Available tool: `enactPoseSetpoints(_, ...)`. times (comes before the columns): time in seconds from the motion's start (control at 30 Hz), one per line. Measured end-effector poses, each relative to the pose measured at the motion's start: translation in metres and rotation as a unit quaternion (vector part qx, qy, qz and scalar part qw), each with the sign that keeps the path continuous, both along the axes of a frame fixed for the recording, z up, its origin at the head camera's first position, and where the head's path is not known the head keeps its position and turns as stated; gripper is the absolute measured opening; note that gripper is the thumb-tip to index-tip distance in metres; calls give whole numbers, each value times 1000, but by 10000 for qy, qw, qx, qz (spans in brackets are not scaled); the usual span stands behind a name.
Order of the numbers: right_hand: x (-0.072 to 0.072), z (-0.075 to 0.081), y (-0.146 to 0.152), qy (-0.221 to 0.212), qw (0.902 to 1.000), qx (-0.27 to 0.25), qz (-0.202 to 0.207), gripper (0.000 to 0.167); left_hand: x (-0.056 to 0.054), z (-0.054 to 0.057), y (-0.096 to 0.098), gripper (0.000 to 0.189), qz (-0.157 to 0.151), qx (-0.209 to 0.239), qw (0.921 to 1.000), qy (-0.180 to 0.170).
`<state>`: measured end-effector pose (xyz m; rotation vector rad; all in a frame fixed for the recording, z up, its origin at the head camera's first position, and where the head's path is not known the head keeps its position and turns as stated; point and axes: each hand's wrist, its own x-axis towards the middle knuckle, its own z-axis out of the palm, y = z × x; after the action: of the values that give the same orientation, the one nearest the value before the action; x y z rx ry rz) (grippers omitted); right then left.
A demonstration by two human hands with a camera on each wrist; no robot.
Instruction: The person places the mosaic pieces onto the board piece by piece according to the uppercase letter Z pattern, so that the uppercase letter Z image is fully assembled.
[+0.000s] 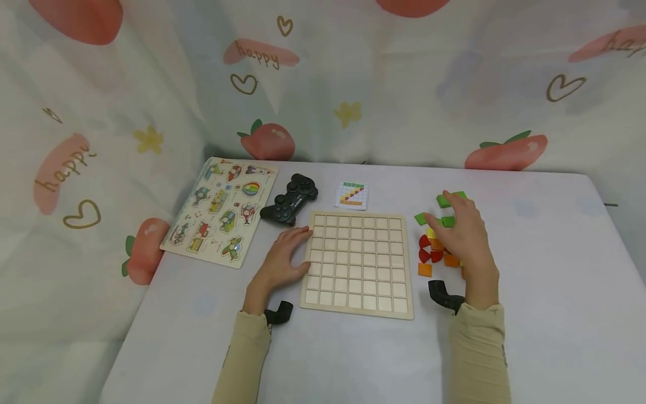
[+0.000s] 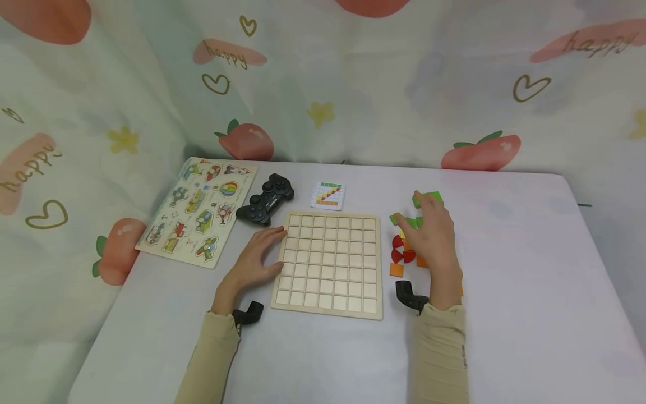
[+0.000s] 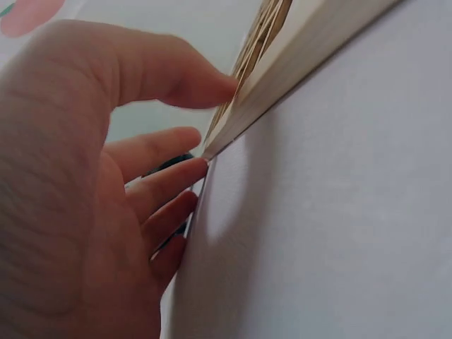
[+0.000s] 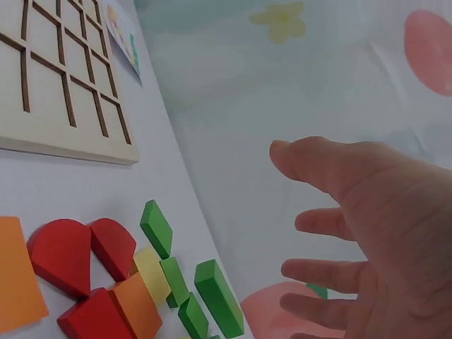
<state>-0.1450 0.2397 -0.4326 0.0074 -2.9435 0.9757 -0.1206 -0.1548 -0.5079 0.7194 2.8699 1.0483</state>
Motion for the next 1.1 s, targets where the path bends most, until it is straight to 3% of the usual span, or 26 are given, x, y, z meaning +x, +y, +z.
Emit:
enactPoseSetpoints(0.43, -2, -10, 4, -325, 9992, -79, -231, 60, 6, -4, -1, 67, 156, 42, 9998, 115)
enactPoseSetpoints(0.7, -5, -21, 0, -119, 9997, -87, -171, 49, 6, -6, 2, 66, 140, 160, 9993, 319)
enactPoseSetpoints(0.87, -12, -34, -16, 188, 9993, 292, -144, 45, 4, -8, 0, 66, 150, 235, 9990, 361)
enactPoseSetpoints(1.1, -16, -39, -36, 147, 9945, 832, -615, 42, 3, -13, -1, 66, 144, 205, 9990, 358)
